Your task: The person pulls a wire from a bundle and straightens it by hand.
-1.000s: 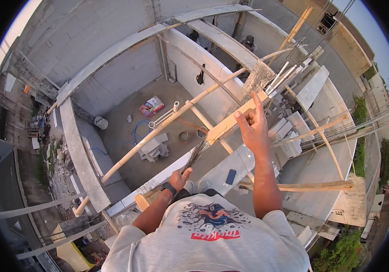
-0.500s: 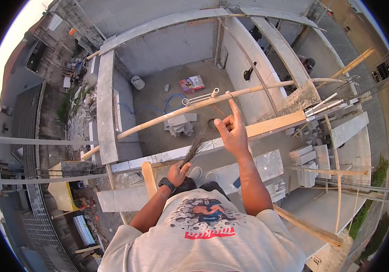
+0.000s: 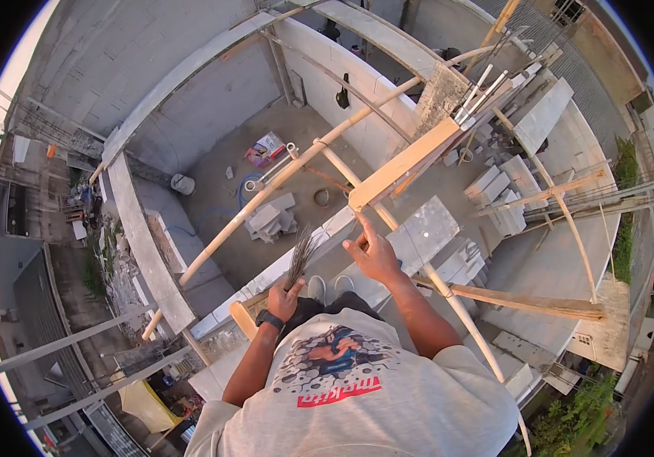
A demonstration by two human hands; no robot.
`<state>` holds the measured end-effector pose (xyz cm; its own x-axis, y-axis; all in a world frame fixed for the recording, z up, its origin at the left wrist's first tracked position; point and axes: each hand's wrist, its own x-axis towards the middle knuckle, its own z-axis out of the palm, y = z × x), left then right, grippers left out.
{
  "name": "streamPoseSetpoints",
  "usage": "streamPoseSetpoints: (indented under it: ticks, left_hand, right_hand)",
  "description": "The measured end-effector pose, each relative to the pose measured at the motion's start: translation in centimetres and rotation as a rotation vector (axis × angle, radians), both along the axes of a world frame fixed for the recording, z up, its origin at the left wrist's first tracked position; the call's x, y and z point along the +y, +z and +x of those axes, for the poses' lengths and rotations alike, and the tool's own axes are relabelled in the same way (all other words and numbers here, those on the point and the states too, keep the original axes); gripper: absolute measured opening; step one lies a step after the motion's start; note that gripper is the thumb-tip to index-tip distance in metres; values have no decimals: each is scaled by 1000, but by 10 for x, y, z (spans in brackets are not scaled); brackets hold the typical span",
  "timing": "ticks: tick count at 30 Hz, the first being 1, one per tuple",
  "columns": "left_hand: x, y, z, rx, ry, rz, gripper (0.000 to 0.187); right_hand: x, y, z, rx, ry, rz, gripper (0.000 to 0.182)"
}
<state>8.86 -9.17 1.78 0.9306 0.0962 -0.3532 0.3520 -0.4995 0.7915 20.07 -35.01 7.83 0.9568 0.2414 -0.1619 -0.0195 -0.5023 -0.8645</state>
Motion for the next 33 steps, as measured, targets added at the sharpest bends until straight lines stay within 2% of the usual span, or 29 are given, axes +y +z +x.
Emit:
streamPoseSetpoints:
  ticks: [2,9,18,20,24,25,29,33]
  left_hand:
    - [-14,19,11,-63,-46,-13,51]
    - [-31,6,22,-107,-179,10,54]
    - [-39,-9,25,-180,-125,6,52]
    - [-37,-11,24,-243,-113,-24,52]
    - [-32,-14,23,-153,-87,-96,52]
    - [-31,-16,23,-157,-79,-91,54]
    - [-24,-34,20,-172,-87,-64,61]
    - [-24,-21,15,-176,-94,-40,61]
  right_hand:
    - [-14,3,-2,-23,-53,3,71]
    - [-33,5,-14,-62,-193,176,69]
    - [-41,20,-14,-153,-245,236,74]
    - [-44,35,-8,-284,-352,333,75]
    - [-58,50,10,-419,-436,345,78]
    - [-64,50,15,-416,-447,273,82]
    - [-81,24,34,-320,-548,286,86]
    - [-83,36,38,-294,-530,362,85]
